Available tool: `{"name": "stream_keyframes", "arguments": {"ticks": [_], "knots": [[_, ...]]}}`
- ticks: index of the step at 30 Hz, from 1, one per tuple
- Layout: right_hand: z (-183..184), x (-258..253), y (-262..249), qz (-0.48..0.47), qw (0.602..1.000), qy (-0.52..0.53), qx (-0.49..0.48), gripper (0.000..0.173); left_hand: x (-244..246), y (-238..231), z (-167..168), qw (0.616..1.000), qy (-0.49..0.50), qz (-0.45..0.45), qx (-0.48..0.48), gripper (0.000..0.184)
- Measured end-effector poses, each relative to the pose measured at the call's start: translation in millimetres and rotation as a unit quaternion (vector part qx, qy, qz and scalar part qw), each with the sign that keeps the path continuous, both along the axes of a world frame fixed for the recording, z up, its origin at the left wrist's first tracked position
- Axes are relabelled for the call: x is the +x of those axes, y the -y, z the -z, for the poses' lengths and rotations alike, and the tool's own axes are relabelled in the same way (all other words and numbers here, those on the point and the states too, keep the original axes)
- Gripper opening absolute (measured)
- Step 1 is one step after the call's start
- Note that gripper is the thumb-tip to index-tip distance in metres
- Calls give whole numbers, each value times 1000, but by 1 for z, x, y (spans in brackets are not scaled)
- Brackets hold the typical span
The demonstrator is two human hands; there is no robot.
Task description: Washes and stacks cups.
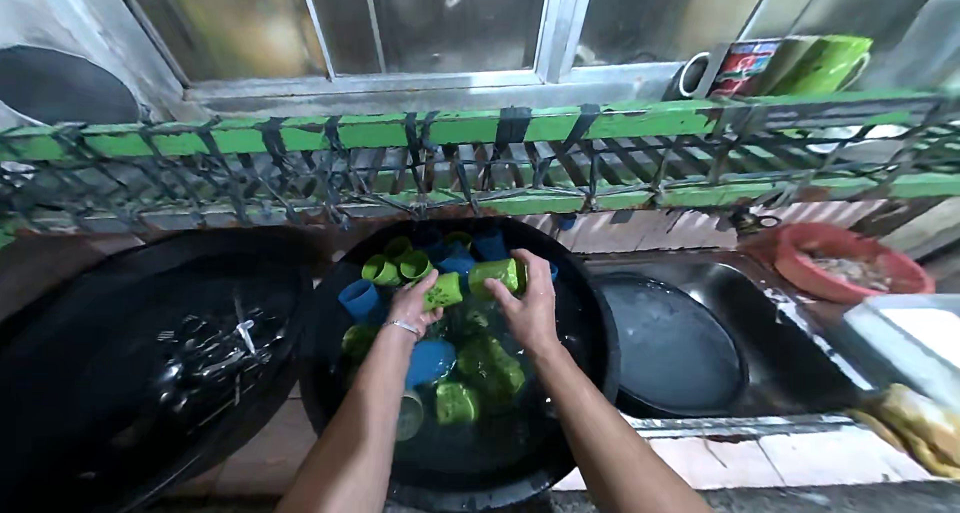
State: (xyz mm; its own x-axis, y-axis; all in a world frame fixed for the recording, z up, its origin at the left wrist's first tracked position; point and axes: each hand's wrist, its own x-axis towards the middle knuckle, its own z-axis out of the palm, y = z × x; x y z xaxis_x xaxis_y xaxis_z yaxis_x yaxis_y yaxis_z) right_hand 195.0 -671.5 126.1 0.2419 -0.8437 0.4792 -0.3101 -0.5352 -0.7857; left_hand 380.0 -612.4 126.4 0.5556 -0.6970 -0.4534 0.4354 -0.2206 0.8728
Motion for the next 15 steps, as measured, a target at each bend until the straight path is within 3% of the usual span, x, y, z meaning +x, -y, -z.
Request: {"name": "stream_keyframes", "arguments": {"ticks": [6,8,10,13,15], "knots": [[-14,-13,6,-85,995,0,45,67,-56,14,3,987,-128,-2,-96,60],[-7,-22,11,-112,983,22,141,79,-73,19,-2,990,-91,11,-105,65],[-3,-39,9,-96,976,70,184,81,-94,19,-7,994,21,35,-97,68],[-18,-68,-11,-36,979,187,71,74,-121,16,-25,969,138,65,-193,68],[-52,-91,-19,-9,962,268,-48,64,-134,14,-40,946,166,62,-271,65]]}}
